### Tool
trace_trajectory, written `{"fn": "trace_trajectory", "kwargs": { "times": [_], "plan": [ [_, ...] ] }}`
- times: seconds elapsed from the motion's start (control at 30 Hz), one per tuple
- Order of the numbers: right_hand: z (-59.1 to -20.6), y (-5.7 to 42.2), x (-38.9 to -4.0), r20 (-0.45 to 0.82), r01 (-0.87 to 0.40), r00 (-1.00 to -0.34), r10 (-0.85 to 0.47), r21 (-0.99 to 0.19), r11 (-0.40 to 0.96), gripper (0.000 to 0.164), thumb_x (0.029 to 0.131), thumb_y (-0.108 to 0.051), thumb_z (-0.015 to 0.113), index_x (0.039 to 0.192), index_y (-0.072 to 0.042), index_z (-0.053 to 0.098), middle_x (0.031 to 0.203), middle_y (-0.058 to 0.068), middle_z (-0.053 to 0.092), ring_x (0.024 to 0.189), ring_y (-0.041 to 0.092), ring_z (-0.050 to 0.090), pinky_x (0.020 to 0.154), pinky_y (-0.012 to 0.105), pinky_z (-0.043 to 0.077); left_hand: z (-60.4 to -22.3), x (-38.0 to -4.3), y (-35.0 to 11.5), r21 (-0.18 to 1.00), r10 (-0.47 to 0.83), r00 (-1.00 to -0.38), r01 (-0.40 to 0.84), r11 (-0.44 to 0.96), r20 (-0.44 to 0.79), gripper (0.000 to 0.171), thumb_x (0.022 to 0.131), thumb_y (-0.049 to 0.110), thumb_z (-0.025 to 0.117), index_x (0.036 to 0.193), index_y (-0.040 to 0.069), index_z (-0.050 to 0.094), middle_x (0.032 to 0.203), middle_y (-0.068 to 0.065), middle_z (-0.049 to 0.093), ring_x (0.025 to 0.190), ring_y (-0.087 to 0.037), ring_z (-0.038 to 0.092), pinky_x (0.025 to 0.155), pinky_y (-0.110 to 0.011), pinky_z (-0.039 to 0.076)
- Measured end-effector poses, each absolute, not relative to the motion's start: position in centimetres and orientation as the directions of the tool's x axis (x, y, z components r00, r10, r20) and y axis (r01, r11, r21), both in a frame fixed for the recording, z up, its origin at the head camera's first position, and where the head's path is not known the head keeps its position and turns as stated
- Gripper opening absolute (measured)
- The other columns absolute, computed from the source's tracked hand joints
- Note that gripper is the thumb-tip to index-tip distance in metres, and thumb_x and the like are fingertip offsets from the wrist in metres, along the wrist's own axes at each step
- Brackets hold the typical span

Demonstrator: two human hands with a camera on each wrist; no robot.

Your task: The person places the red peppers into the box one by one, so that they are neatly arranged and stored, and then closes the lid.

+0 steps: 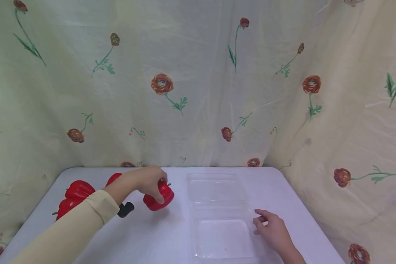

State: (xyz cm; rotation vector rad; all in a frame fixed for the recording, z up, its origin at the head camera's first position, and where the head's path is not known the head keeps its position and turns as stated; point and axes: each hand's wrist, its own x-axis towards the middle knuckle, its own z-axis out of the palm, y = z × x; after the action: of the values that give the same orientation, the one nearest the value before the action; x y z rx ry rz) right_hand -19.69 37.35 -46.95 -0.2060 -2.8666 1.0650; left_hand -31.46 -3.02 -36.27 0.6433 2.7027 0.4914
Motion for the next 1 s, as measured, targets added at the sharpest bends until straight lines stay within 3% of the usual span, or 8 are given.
{"fn": "trace_trajectory", "kwargs": {
  "times": [0.53,0.77,1.0],
  "plan": [
    [-47.8,34.6,-20.2,0.033,0.081,-0.99,0.14,-0.674,0.734,0.041,0.092,-0.012,0.067,0.128,0.006,0.06,0.087,0.001,0.07,0.064,0.013,0.069,0.058,0.027,0.05,-35.4,-28.1,7.0,0.402,0.705,-0.694,0.61,0.683,-0.144,0.064,0.059,0.029,0.095,0.113,0.02,0.062,0.101,0.008,0.059,0.095,-0.012,0.057,0.06,-0.025,0.054],
    [-47.7,34.1,-20.3,-0.004,0.113,-0.989,0.148,-0.671,0.733,0.042,0.093,-0.014,0.067,0.13,0.004,0.059,0.088,0.002,0.069,0.065,0.014,0.068,0.059,0.027,0.053,-36.5,-27.3,10.4,0.321,0.737,-0.666,0.677,0.662,-0.112,0.061,0.06,0.033,0.095,0.112,0.024,0.064,0.101,0.01,0.058,0.092,-0.008,0.055,0.06,-0.022,0.052],
    [-47.5,33.8,-20.3,-0.036,0.123,-0.99,0.136,-0.691,0.712,0.039,0.095,-0.013,0.062,0.131,0.003,0.058,0.088,0.002,0.069,0.069,0.016,0.069,0.07,0.033,0.058,-37.7,-26.8,12.6,0.256,0.753,-0.648,0.712,0.653,-0.116,0.056,0.062,0.035,0.093,0.111,0.026,0.065,0.097,0.012,0.058,0.09,-0.006,0.054,0.06,-0.021,0.051]
  ]
}}
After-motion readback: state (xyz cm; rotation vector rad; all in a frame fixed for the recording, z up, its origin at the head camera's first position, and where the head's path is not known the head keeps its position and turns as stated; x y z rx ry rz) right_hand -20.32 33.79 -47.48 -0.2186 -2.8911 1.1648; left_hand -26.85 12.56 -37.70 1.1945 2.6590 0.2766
